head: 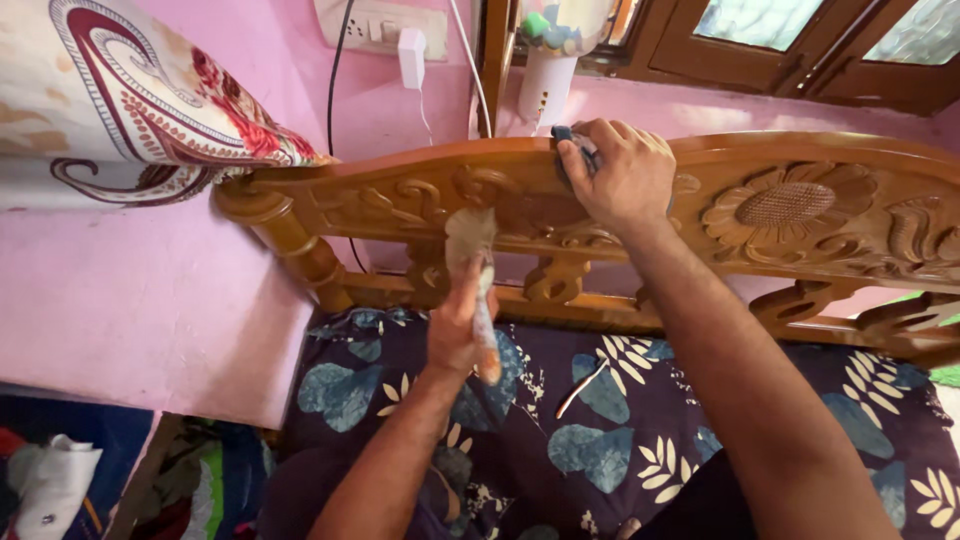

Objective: The person wipes a decorative wooden headboard with a cloth and cleans the intricate carvings using a large brush.

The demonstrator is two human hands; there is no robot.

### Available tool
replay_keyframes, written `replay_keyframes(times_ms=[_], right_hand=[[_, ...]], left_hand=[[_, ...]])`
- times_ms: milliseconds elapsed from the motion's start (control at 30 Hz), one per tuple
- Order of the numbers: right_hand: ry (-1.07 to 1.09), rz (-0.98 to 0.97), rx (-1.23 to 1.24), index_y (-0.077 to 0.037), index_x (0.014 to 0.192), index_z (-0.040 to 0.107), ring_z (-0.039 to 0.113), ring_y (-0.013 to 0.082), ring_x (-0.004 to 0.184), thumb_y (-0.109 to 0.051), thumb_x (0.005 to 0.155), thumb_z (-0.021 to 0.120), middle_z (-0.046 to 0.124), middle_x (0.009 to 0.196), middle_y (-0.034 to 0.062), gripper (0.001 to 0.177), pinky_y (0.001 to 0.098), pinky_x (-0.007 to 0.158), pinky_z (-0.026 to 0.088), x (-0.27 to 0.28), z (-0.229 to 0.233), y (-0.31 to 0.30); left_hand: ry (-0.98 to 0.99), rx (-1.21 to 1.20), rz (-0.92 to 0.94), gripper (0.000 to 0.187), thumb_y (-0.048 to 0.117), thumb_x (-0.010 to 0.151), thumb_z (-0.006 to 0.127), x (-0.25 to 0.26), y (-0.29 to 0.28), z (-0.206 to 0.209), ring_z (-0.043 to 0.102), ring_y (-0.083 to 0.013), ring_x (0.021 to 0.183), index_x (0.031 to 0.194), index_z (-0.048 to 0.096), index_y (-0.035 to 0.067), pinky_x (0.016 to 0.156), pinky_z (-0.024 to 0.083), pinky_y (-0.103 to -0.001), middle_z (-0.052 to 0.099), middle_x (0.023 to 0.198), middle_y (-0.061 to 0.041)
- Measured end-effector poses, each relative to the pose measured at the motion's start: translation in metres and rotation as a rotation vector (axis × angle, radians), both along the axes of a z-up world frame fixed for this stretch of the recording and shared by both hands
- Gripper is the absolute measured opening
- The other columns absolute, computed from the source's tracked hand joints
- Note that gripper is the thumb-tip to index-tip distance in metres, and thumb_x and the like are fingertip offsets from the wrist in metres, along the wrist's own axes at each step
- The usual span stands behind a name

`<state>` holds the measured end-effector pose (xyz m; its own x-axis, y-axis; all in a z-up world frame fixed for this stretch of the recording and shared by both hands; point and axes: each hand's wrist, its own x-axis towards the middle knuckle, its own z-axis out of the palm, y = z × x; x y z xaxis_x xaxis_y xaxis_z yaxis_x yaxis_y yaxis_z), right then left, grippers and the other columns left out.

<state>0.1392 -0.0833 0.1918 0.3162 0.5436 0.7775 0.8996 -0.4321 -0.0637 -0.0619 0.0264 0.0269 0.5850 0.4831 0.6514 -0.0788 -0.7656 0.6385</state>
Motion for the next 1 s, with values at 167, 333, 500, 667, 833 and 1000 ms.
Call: replay_keyframes(times_ms=[167, 333, 500, 667, 833, 1000], right_hand=[[-0.018, 0.004, 0.03, -0.012, 0.102, 0.073, 0.069, 0.0332, 0.084, -0.035, 0.1, 0.074, 0.072, 0.093, 0.0083, 0.023, 0.0472, 0.079, 0.052, -0.002, -0.004, 0.0], [-0.017, -0.006, 0.039, -0.013, 0.102, 0.073, 0.069, 0.0325, 0.086, -0.035, 0.1, 0.074, 0.072, 0.094, 0.008, 0.022, 0.0471, 0.08, 0.051, -0.005, -0.007, 0.002], [-0.014, 0.018, 0.033, -0.012, 0.103, 0.072, 0.068, 0.0328, 0.087, -0.036, 0.1, 0.074, 0.072, 0.094, 0.0086, 0.024, 0.0477, 0.082, 0.052, -0.002, -0.005, 0.001], [-0.014, -0.031, 0.042, -0.013, 0.102, 0.073, 0.069, 0.0333, 0.088, -0.036, 0.1, 0.075, 0.073, 0.095, 0.0083, 0.022, 0.0477, 0.081, 0.051, -0.002, -0.011, 0.001], [-0.011, -0.005, 0.038, -0.013, 0.104, 0.073, 0.068, 0.033, 0.088, -0.034, 0.099, 0.075, 0.073, 0.097, 0.0087, 0.022, 0.0478, 0.083, 0.052, -0.002, -0.006, 0.002], [-0.016, -0.009, 0.025, -0.013, 0.105, 0.073, 0.068, 0.0333, 0.09, -0.034, 0.102, 0.075, 0.072, 0.098, 0.0087, 0.021, 0.048, 0.083, 0.05, 0.002, -0.011, 0.0]], left_hand=[[-0.25, 0.087, 0.085, 0.055, 0.01, 0.104, 0.064, -0.01, 0.009, 0.024, 0.07, -0.0335, 0.126, 0.155, 0.045, 0.006, 0.099, 0.063, -0.036, 0.056, 0.15, -0.026], [-0.141, 0.052, 0.016, 0.051, 0.005, 0.101, 0.067, -0.001, 0.021, 0.013, 0.07, -0.0312, 0.119, 0.149, 0.048, 0.001, 0.088, 0.059, -0.031, 0.052, 0.15, -0.032], [-0.154, 0.01, -0.009, 0.057, 0.006, 0.098, 0.067, -0.007, 0.002, 0.008, 0.066, -0.0386, 0.129, 0.151, 0.048, 0.003, 0.099, 0.061, -0.039, 0.059, 0.146, -0.024], [-0.174, 0.27, 0.048, 0.061, 0.008, 0.1, 0.071, -0.018, 0.026, 0.021, 0.063, -0.0406, 0.134, 0.156, 0.046, 0.015, 0.106, 0.059, -0.041, 0.053, 0.153, -0.017], [0.171, 0.552, 0.228, 0.062, 0.017, 0.096, 0.071, -0.019, 0.037, 0.025, 0.049, -0.0456, 0.145, 0.154, 0.051, 0.029, 0.11, 0.054, -0.046, 0.039, 0.163, -0.02], [0.156, 0.474, 0.251, 0.056, 0.019, 0.098, 0.069, -0.035, 0.047, 0.025, 0.042, -0.0463, 0.147, 0.152, 0.054, 0.026, 0.11, 0.052, -0.049, 0.039, 0.162, -0.02]])
